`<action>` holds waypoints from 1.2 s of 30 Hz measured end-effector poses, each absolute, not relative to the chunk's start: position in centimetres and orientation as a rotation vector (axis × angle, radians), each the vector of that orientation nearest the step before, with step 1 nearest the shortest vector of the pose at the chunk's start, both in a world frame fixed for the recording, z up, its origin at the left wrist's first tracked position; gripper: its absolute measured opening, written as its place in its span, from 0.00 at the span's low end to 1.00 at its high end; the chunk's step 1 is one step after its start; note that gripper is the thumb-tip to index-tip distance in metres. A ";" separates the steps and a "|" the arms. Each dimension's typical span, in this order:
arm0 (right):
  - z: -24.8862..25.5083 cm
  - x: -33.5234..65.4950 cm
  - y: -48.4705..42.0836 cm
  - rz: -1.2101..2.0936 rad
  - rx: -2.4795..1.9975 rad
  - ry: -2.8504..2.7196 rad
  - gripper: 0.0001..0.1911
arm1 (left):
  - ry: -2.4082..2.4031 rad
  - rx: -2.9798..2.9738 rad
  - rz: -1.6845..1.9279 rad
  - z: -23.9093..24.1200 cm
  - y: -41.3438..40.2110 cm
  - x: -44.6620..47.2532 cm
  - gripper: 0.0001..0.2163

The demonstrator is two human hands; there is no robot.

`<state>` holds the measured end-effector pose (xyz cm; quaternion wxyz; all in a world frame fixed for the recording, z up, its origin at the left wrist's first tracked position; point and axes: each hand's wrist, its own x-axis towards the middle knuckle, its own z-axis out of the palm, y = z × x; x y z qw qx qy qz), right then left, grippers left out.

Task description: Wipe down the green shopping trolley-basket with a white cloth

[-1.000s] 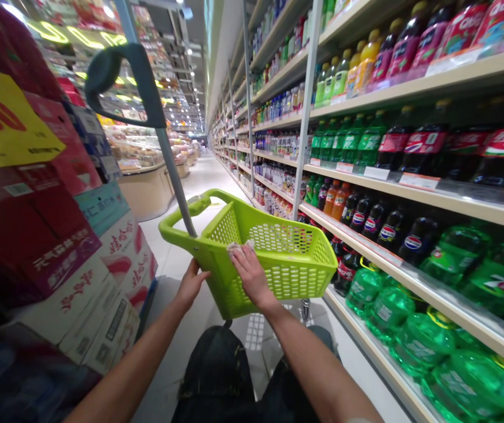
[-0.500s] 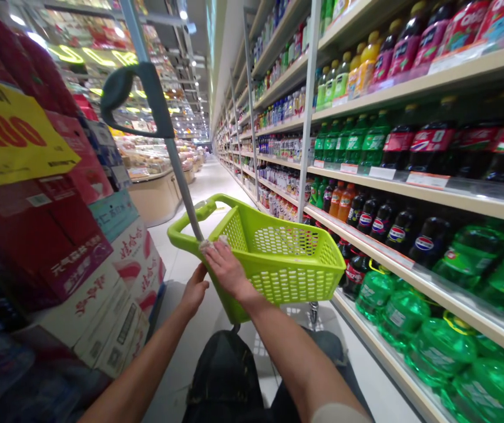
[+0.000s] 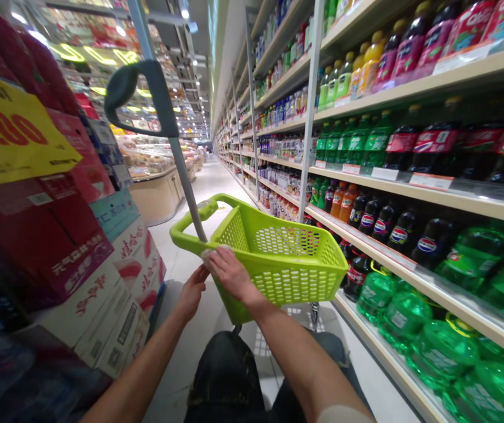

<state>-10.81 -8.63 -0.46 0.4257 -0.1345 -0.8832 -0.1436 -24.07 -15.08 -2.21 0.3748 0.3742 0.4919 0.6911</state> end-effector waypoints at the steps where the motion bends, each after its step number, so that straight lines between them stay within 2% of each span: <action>1: -1.7 -10.2 -8.7 -0.367 -0.313 -2.263 0.16 | 1.262 0.949 1.761 -2.2 -15.1 -24.0 0.33; 5: -4.8 -7.8 -9.3 -0.365 -0.274 -2.335 0.15 | 1.267 0.940 1.758 -2.2 -15.2 -23.8 0.33; 12: 1.7 -8.3 -7.0 -0.258 -0.556 -2.013 0.19 | 1.368 1.079 1.768 -2.6 -14.9 -23.3 0.33; 16: 1.0 -7.1 -6.7 -0.184 -0.597 -2.063 0.21 | 1.662 1.202 1.720 -1.9 -15.5 -22.7 0.32; 20: 1.5 -7.9 -7.6 -0.111 -0.652 -2.060 0.22 | 1.977 1.679 1.916 0.7 -15.5 -21.2 0.28; 23: 3.4 -10.4 -8.0 -0.039 -0.689 -2.057 0.21 | 1.903 2.003 1.879 3.0 -14.6 -20.4 0.26; 28: 5.2 -13.2 -7.9 0.068 -0.814 -2.014 0.26 | 1.878 1.764 1.876 4.3 -13.5 -20.9 0.28; 31: 4.5 -12.9 -7.2 0.108 -0.753 -2.071 0.22 | 1.808 1.803 1.866 5.0 -13.5 -21.6 0.28; 33: 3.6 -11.9 -6.7 0.127 -0.727 -2.074 0.20 | 1.887 1.947 1.814 5.9 -13.3 -22.0 0.27; 36: 1.9 -9.4 -5.8 0.144 -0.758 -2.035 0.20 | 2.097 2.215 1.498 6.9 -12.9 -22.6 0.26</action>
